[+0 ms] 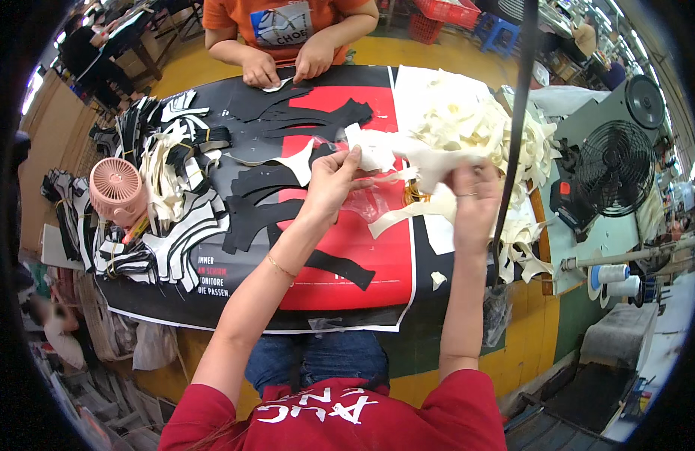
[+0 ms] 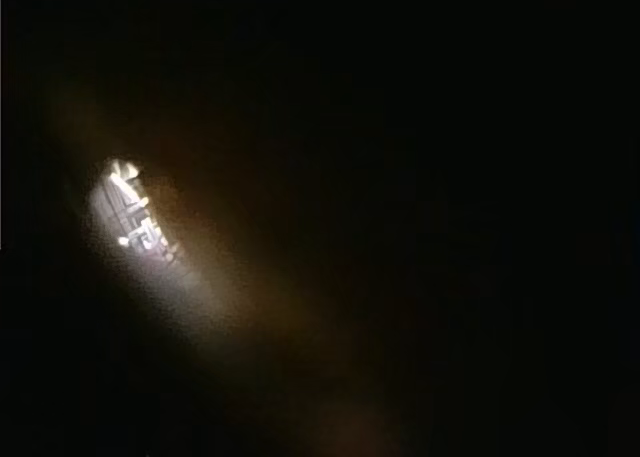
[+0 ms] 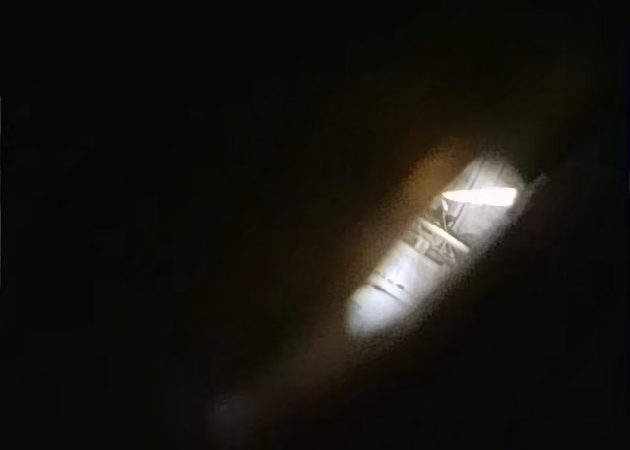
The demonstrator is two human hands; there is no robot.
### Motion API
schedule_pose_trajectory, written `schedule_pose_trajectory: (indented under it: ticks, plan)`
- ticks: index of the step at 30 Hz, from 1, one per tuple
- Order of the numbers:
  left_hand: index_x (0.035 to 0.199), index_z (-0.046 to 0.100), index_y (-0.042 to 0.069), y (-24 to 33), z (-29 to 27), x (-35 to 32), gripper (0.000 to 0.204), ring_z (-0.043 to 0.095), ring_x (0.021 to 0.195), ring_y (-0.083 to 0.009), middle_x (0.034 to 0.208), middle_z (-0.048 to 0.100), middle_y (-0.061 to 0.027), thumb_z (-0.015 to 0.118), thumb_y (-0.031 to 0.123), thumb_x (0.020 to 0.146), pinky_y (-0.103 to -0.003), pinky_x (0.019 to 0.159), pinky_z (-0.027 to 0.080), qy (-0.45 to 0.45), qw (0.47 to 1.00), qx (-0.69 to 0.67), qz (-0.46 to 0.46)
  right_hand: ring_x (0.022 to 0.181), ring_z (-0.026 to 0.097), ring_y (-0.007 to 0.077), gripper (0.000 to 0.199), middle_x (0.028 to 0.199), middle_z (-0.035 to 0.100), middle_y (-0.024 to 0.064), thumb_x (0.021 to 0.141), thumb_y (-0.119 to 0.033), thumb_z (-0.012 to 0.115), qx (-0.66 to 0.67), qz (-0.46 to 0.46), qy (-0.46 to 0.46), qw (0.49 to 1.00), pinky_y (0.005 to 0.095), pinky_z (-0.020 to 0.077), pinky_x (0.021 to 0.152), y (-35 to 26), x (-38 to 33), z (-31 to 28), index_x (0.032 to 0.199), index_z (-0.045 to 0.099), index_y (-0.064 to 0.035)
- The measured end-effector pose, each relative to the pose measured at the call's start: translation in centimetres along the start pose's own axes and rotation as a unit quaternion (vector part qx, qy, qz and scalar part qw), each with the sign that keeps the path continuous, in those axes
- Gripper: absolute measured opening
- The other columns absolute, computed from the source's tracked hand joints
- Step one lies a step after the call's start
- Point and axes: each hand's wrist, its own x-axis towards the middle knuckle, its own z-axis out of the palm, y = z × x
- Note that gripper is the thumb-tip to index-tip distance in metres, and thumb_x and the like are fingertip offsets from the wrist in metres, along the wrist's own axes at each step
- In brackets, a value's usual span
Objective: The person repeatedly peels white backing strips from black and white adhesive pieces on a red and black work surface. They handle each piece one at a time, remove the backing, and place the peeled pieces aside. The task continues throughout the clip without a visible final assembly or destination.
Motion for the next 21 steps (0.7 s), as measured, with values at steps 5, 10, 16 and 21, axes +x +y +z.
schedule_pose_trajectory:
  ticks: [5, 10, 16, 21]
  plan:
    - [0.114, 0.061, -0.016, -1.1, 1.6, 1.2, 0.039, 0.072, 0.092, -0.0256, 0.097, 0.072, -0.0189, 0.064, 0.019, 0.096, -0.035, 0.081, 0.057, -0.070, 0.965, 0.250, 0.022, 0.100, 0.067, 0.0167, 0.021, 0.113, 0.068, 0.0080, 0.105, -0.018, 0.051, 0.180, 0.051, 0.046, 0.981, 0.0333, 0.0552, 0.087, -1.3, 0.6, -5.1, 0.122, 0.058, -0.0073]
    - [0.141, 0.038, -0.010, -0.6, 3.8, -1.1, 0.062, 0.061, 0.103, -0.0411, 0.114, 0.057, -0.0306, 0.065, 0.006, 0.088, -0.048, 0.089, 0.048, -0.034, 0.855, 0.462, 0.235, 0.114, 0.063, 0.0188, 0.038, 0.130, 0.062, 0.0094, 0.106, -0.020, 0.048, 0.202, 0.096, -0.069, 0.972, 0.0372, 0.0545, 0.096, -1.4, -0.1, -6.9, 0.141, 0.047, -0.0047]
    - [0.150, 0.033, 0.001, 1.0, 2.6, -5.4, 0.077, 0.061, 0.116, -0.0320, 0.134, 0.055, -0.0190, 0.039, 0.059, 0.100, -0.045, 0.098, 0.049, -0.186, 0.974, 0.033, -0.127, 0.099, 0.067, 0.0186, 0.017, 0.105, 0.069, 0.0088, 0.101, -0.012, 0.058, 0.035, 0.015, -0.190, 0.981, 0.0329, 0.0546, 0.086, -3.1, -2.3, -3.5, 0.116, 0.056, -0.0033]
    - [0.156, 0.016, 0.003, 0.9, -0.9, -7.0, 0.069, 0.065, 0.114, -0.0324, 0.129, 0.058, -0.0254, 0.056, 0.010, 0.100, -0.037, 0.091, 0.059, -0.110, 0.944, -0.268, -0.156, 0.111, 0.062, 0.0353, 0.020, 0.115, 0.066, 0.0112, 0.074, -0.009, 0.078, -0.416, -0.206, -0.381, 0.800, 0.0431, 0.0492, 0.093, -6.2, -6.0, 1.8, 0.092, 0.069, -0.0086]
